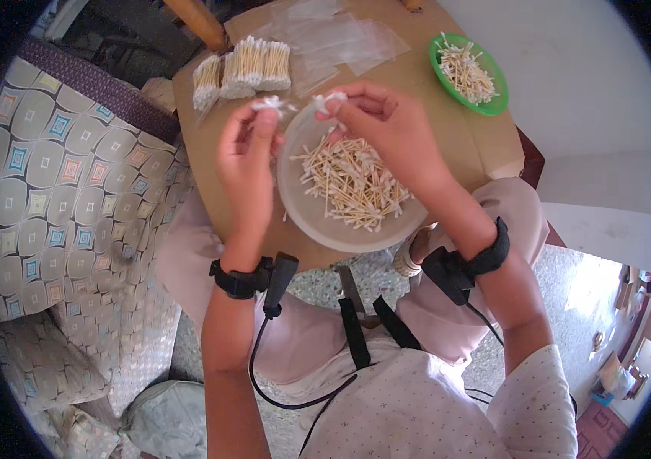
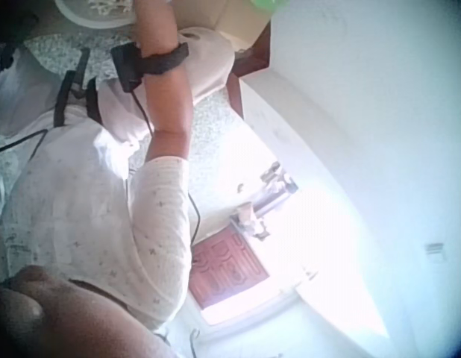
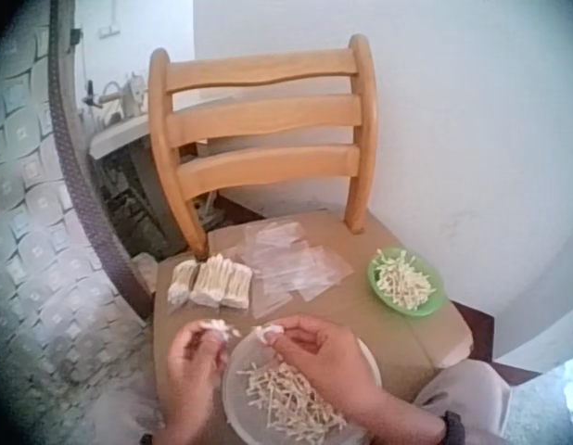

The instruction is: Packing cotton swabs into plastic bags and arranging them on a table.

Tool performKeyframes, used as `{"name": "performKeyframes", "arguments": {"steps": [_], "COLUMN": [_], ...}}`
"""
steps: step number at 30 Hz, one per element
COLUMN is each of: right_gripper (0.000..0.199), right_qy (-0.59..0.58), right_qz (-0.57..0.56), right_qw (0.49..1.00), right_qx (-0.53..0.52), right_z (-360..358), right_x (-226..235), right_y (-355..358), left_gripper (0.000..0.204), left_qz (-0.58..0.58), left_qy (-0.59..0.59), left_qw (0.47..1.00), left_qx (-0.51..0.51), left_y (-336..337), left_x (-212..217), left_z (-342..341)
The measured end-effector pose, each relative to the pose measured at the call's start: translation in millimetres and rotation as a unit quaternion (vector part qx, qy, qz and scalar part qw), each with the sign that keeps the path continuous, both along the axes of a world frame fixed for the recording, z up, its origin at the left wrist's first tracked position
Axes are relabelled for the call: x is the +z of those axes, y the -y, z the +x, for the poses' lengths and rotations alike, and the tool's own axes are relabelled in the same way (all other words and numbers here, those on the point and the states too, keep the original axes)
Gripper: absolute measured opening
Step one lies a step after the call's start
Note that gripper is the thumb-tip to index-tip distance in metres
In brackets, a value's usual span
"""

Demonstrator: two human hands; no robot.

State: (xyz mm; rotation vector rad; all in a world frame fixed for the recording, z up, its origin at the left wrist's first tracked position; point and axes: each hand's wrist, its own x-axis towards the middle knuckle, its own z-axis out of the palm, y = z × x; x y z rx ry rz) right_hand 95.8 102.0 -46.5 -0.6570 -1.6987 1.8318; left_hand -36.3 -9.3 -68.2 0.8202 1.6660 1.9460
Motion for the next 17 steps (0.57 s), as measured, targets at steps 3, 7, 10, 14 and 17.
{"name": "performKeyframes", "arguments": {"steps": [3,7,10,14,17], "right_gripper": [0.021,0.024,0.026,0.028,0.031], "right_qy": [-0.028,-0.037,-0.044,-0.056,-0.029], "right_qz": [-0.052,-0.041,-0.076,-0.105,-0.103], "right_qw": [0.998,0.998,0.995,0.991,0.992], "right_qx": [-0.006,0.021,0.039,0.063,0.073], "right_z": [1.7,-2.8,-3.0,-6.0,-5.0], "right_x": [-0.1,-13.0,-18.7,-20.4,-18.4], "right_y": [-5.8,-1.7,0.2,0.6,2.0], "left_gripper": [0.017,0.017,0.02,0.024,0.024], "left_qz": [0.014,0.0,0.005,0.014,-0.05], "left_qy": [0.037,-0.079,-0.128,-0.049,-0.01], "left_qw": [0.999,0.994,0.986,0.994,0.994], "left_qx": [0.014,-0.079,-0.105,-0.099,-0.095], "left_y": [0.7,-0.7,-2.6,-2.9,0.3], "left_x": [3.9,-1.2,-1.8,-4.3,-0.2], "left_z": [-4.4,0.2,3.3,5.8,6.1]}}
